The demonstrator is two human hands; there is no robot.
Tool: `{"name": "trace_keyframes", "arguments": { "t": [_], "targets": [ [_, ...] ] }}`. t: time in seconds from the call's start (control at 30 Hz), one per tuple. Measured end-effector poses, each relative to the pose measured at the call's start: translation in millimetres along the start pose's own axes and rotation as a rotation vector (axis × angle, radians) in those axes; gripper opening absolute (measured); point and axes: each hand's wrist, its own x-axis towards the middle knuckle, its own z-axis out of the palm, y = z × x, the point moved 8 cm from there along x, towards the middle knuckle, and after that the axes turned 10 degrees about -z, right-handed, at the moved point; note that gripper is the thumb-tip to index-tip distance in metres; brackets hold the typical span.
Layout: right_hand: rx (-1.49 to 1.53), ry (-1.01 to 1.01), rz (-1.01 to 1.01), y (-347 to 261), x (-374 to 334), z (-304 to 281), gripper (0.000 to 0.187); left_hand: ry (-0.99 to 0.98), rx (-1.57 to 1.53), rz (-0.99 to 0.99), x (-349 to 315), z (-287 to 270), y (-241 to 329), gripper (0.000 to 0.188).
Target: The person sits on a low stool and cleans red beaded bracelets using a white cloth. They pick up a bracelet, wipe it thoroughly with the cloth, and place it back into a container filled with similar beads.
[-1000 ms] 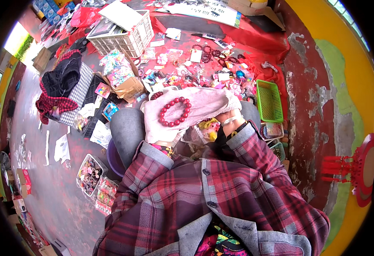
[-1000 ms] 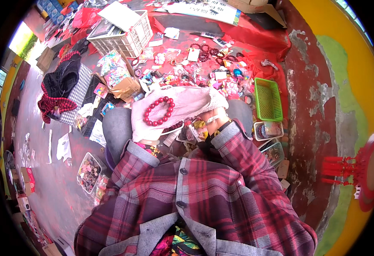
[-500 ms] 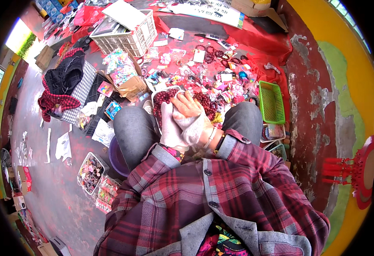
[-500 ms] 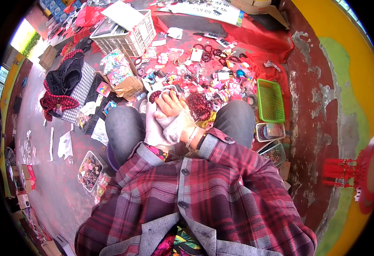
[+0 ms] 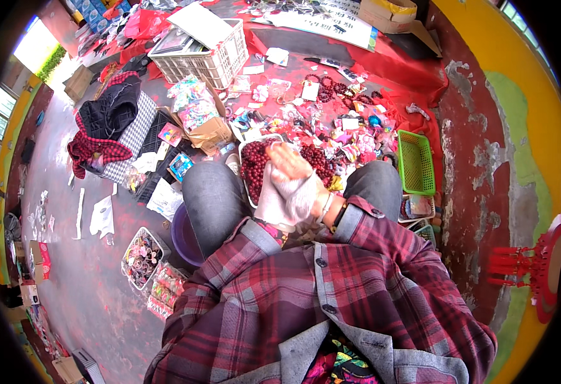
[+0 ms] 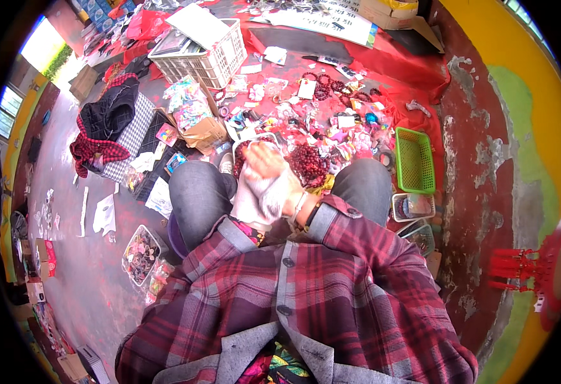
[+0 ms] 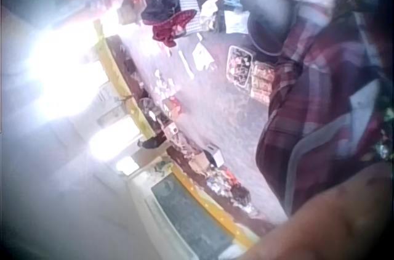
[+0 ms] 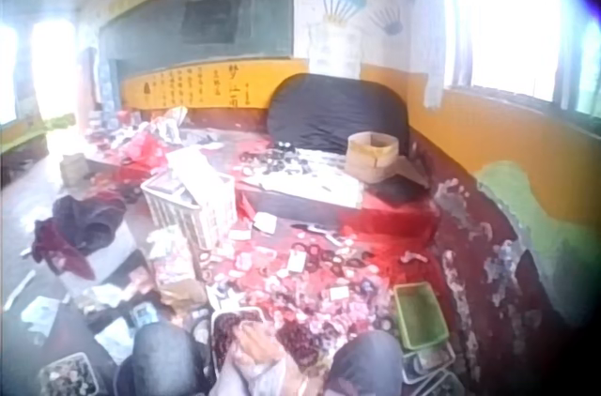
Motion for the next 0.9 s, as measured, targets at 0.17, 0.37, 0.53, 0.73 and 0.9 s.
{"name": "trace_keyframes", "arguments": {
  "t": [0.17, 0.37, 0.53, 0.73, 0.9],
  "targets": [
    [0.111, 0.070, 0.320, 38.1, -15.6, -2.4, 0.039, 0.024, 0.713, 0.142, -12.0, 28.8, 6.6, 0.031],
    [0.031, -0.001, 0.172, -3.2, -1.9, -5.9, 0.042, 0.011, 0.367, 0.103, -5.1, -23.7, 21.8, 0.048],
    [0.138, 0.008, 0.238, 18.5, 11.4, -9.3, 0.043, -0.252, 0.086, -0.102, -8.3, 19.4, -9.1, 0.040],
    [-0.012, -0.010, -0.058, -7.1, -9.3, -24.9, 0.027, -0.043, 0.330, 0.028, 4.3, 12.9, 14.0, 0.034],
    [0.243, -0.048, 0.368, -11.7, -12.2, -9.4, 0.048, 0.002, 0.294, 0.085, -9.9, -9.3, 10.4, 0.045]
  ]
}}
